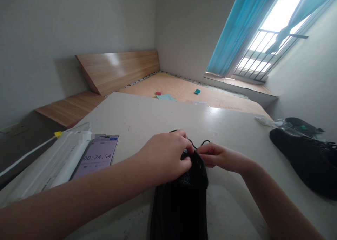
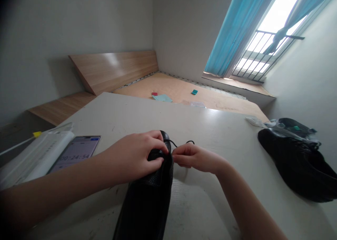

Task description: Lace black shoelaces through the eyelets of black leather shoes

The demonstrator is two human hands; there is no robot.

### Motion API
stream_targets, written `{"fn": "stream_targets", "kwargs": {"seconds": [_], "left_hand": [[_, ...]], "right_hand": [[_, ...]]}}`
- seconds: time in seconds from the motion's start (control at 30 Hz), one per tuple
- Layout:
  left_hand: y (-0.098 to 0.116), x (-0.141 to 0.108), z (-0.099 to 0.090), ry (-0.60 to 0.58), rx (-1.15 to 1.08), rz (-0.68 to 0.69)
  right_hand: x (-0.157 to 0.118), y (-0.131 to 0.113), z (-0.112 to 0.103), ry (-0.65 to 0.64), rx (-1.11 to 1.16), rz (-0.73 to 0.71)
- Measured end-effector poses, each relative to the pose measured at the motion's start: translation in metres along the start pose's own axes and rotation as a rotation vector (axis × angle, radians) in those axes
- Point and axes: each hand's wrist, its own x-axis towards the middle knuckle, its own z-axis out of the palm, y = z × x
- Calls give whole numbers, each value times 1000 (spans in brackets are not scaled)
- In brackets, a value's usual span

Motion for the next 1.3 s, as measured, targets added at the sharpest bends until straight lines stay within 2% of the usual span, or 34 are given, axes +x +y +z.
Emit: {"fn": "stream_targets", "kwargs": {"seconds": [0.23, 0.33, 0.47, 0.57, 0.7, 0.77, 0.83, 0.9, 0.97, 1.03, 1.13, 1.3], "left_hand": [[1, -1, 5, 67, -6, 24], [2, -1, 1, 128, -17, 37], [4, -4, -12, 250, -138, 103], [5, -9, -25, 254, -225, 174], [6, -15, -41, 252, -261, 202], [5, -15, -45, 273, -252, 191], [3, -15, -46, 247, -220, 177], [0, -13, -45, 153, -135, 147], [-4, -12, -43, 34, -13, 92], [-7, -11, -43, -46, 79, 35], [-10, -10, -46, -78, 112, -30], [-16, -10, -54, -118, 53, -98]], "right_hand": [[3, 2, 2, 66, -49, -50], [-1, -6, 1, 154, -67, -98], [-11, -24, 6, 304, -7, -313], [-16, -42, 18, 378, 61, -387], [-16, -66, 31, 238, 5, -326], [-13, -75, 32, 238, -29, -360], [-11, -80, 30, 386, -179, -379], [-10, -78, 25, 563, -461, -350], [-11, -72, 22, 637, -667, -296], [-16, -64, 22, 601, -680, -254], [-23, -56, 28, 502, -590, -203], [-18, -72, 41, 422, -632, -278]]}}
